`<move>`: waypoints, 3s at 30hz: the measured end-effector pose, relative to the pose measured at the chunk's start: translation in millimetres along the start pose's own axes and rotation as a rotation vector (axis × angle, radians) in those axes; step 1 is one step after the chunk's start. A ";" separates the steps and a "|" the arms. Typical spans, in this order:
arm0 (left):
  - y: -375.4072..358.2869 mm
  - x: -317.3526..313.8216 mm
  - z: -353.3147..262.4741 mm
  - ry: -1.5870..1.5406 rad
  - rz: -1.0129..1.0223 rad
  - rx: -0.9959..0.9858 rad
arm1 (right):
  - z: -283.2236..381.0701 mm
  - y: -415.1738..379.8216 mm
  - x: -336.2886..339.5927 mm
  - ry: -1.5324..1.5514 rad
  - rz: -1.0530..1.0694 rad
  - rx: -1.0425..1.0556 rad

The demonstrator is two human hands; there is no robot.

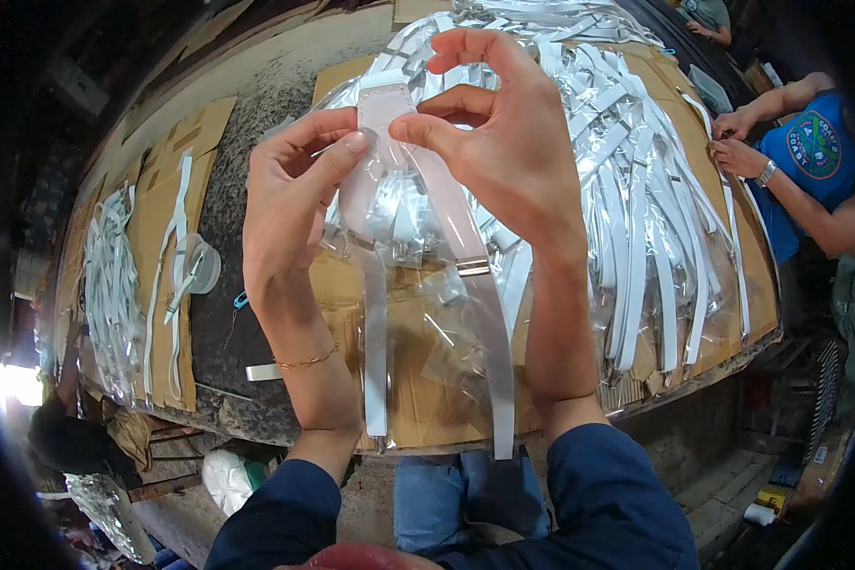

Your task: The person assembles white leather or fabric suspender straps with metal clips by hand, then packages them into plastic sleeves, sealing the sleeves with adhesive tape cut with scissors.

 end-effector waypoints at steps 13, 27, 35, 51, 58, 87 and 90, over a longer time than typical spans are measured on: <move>2.2 -9.4 -6.1 -0.177 -0.064 -0.124 | 7.0 0.1 -2.2 0.074 -0.079 0.092; -6.0 -17.1 -17.7 -0.224 0.029 -0.178 | 7.7 2.0 12.9 0.092 -0.199 0.187; -6.9 -15.3 -16.8 -0.010 -0.168 -0.252 | 18.8 -0.1 5.5 0.081 -0.253 0.296; -11.7 -13.2 -23.7 -0.060 -0.202 -0.287 | 9.2 2.8 12.6 0.234 -0.115 0.001; -6.0 -7.0 -14.9 -0.076 -0.142 -0.164 | 20.3 0.5 2.6 0.083 -0.122 0.197; -20.9 -26.4 -36.6 0.293 -0.235 -0.513 | 14.9 -3.5 4.6 0.071 -0.338 -0.007; -19.8 -28.3 -31.9 0.308 -0.245 -0.462 | 17.1 -3.5 3.1 0.020 -0.332 -0.010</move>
Point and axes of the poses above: each hand's wrist, its own y-axis towards the middle knuckle, its own x-axis out of the back of the hand, z = x × y, the point moved 8 cm from there along y, towards the middle knuckle, and after that the axes turned 4 degrees about x, right-handed, at the moved point
